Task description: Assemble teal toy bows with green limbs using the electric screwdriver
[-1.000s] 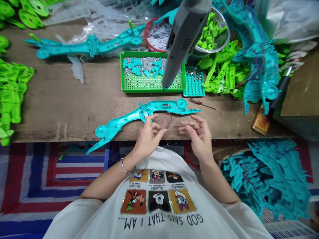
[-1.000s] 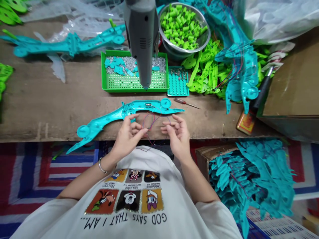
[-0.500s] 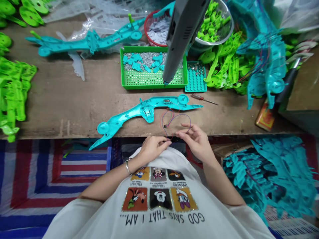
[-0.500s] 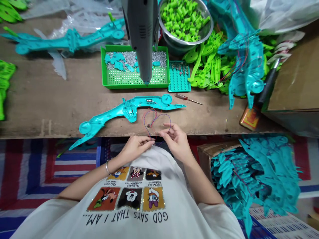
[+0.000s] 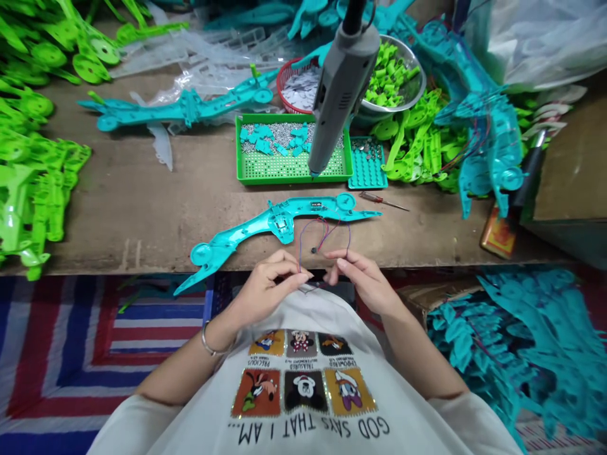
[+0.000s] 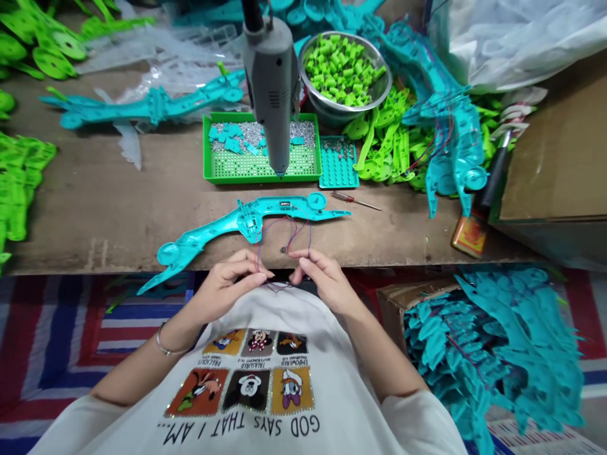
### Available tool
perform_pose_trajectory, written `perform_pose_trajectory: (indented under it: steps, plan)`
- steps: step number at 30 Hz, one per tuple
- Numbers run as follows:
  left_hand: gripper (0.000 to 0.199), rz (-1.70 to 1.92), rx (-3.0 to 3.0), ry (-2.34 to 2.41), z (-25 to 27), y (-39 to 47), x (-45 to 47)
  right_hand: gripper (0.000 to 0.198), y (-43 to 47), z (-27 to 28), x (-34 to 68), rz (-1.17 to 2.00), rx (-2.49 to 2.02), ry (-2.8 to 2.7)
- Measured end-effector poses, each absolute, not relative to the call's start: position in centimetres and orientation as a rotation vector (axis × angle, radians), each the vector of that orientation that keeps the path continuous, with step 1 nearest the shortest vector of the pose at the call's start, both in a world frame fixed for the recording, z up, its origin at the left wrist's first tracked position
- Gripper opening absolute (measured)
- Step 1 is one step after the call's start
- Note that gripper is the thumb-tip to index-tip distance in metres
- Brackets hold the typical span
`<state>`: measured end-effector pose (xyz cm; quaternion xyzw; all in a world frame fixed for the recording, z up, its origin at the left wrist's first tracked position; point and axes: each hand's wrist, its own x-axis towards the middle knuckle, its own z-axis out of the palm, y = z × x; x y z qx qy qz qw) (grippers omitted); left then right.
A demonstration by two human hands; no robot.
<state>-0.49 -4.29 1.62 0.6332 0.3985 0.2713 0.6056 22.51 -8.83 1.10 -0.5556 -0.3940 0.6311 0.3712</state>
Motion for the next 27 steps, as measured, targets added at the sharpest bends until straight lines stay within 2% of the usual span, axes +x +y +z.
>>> perform_pose_trajectory:
  steps: [3,8,18,22,24,27]
  plan:
    - [0.030,0.647,1.194,0.922,2.1,-3.4,-1.9,0.038,-8.6,2.3,24.8,1.612,-1.502,-0.937]
    - [0.030,0.714,1.120,1.044,2.2,-2.9,-2.5,0.037,-7.7,3.3,27.0,1.331,-1.546,-1.003]
    - [0.032,0.642,1.082,0.877,3.2,-2.9,0.8,0.045,-6.8,4.3,22.7,1.533,-1.345,-0.925]
    - [0.032,0.593,1.082,0.868,4.1,-1.8,0.7,0.041,-6.5,5.1,22.4,1.686,-1.356,-1.090]
    - [0.031,0.656,1.142,0.986,4.8,-0.8,-0.4,0.035,-6.4,5.9,23.2,1.559,-1.433,-1.180]
    - [0.025,0.710,1.450,1.245,5.8,1.0,-3.1,0.031,-6.2,7.5,25.3,1.174,-1.602,-1.289]
